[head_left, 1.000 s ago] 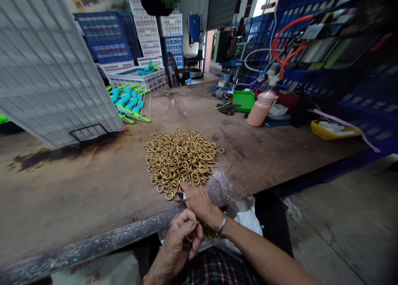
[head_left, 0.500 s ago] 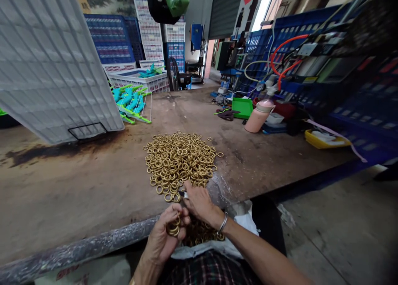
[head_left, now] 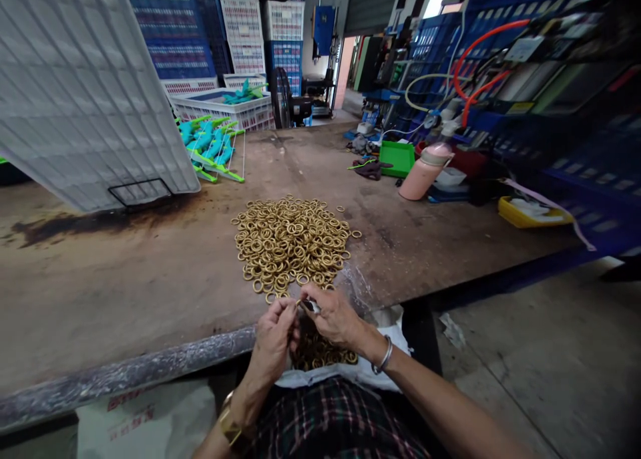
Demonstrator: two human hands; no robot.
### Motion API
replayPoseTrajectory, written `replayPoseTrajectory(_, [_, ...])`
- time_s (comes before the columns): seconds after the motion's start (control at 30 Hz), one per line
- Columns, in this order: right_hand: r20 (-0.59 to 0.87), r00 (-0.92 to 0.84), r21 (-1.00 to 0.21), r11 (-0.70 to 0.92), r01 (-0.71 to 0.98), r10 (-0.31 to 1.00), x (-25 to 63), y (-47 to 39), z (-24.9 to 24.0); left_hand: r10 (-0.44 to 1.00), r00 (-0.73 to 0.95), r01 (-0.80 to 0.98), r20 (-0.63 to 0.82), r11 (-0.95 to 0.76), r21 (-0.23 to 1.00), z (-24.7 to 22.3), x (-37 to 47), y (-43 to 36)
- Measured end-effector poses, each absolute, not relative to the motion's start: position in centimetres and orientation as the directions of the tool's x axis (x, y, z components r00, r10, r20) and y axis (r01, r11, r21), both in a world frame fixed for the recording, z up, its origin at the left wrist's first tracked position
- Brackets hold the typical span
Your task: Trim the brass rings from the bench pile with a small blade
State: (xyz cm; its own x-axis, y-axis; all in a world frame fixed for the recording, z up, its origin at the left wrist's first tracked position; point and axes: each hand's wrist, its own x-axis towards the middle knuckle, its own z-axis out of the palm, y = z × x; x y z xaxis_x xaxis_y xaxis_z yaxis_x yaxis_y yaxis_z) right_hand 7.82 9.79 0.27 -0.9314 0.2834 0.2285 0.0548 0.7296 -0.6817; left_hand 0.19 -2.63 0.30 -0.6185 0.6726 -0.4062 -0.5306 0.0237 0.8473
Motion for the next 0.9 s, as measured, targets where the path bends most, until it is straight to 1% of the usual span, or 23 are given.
replayPoseTrajectory(0.07, [0.201, -0.930, -0.738, 0.672, 0.063, 0.308, 7.9, 9.4, 0.6, 0.661, -0.652, -0.437, -0.373, 0.075, 0.896, 0.0, 0.3, -2.5])
replayPoseTrajectory(0.17, [0.125, -0.914, -0.842, 0.529, 0.109, 0.387, 7.7, 8.9, 1.2, 0.643, -0.715, -0.251, -0.274, 0.130, 0.959, -0.2, 0.2, -2.7])
replayPoseTrajectory(0.27, [0.021, -0.902, -0.906, 0.390, 0.165, 0.431, 7.5, 8.7, 1.2, 0.626, -0.766, -0.064, -0.148, 0.155, 0.986, -0.2, 0.1, -2.9])
replayPoseTrajectory(0.33, [-0.027, -0.900, -0.933, 0.313, 0.179, 0.436, 7.4, 8.6, 0.8, 0.628, -0.770, -0.016, -0.112, 0.157, 0.988, -0.1, 0.1, -3.0])
replayPoseTrajectory(0.37, [-0.040, -0.898, -0.943, 0.281, 0.179, 0.438, 7.3, 8.6, 0.5, 0.637, -0.762, -0.028, -0.122, 0.156, 0.987, -0.1, 0.1, -3.0])
replayPoseTrajectory(0.43, [-0.053, -0.891, -0.954, 0.240, 0.178, 0.451, 7.2, 8.6, 0.2, 0.663, -0.725, -0.107, -0.187, 0.160, 0.981, -0.1, 0.3, -3.0])
replayPoseTrajectory(0.57, [-0.060, -0.875, -0.946, 0.252, 0.203, 0.480, 7.1, 8.7, 0.4, 0.701, -0.641, -0.283, -0.314, 0.164, 0.945, -0.3, 0.5, -3.0])
replayPoseTrajectory(0.7, [-0.070, -0.873, -0.935, 0.274, 0.226, 0.482, 7.3, 8.6, 1.0, 0.732, -0.591, -0.338, -0.339, 0.157, 0.928, -0.5, 0.6, -3.0])
replayPoseTrajectory(0.9, [-0.044, -0.874, -0.952, 0.245, 0.184, 0.483, 7.8, 8.8, 1.1, 0.753, -0.528, -0.477, -0.392, 0.119, 0.871, -0.3, 0.8, -2.7])
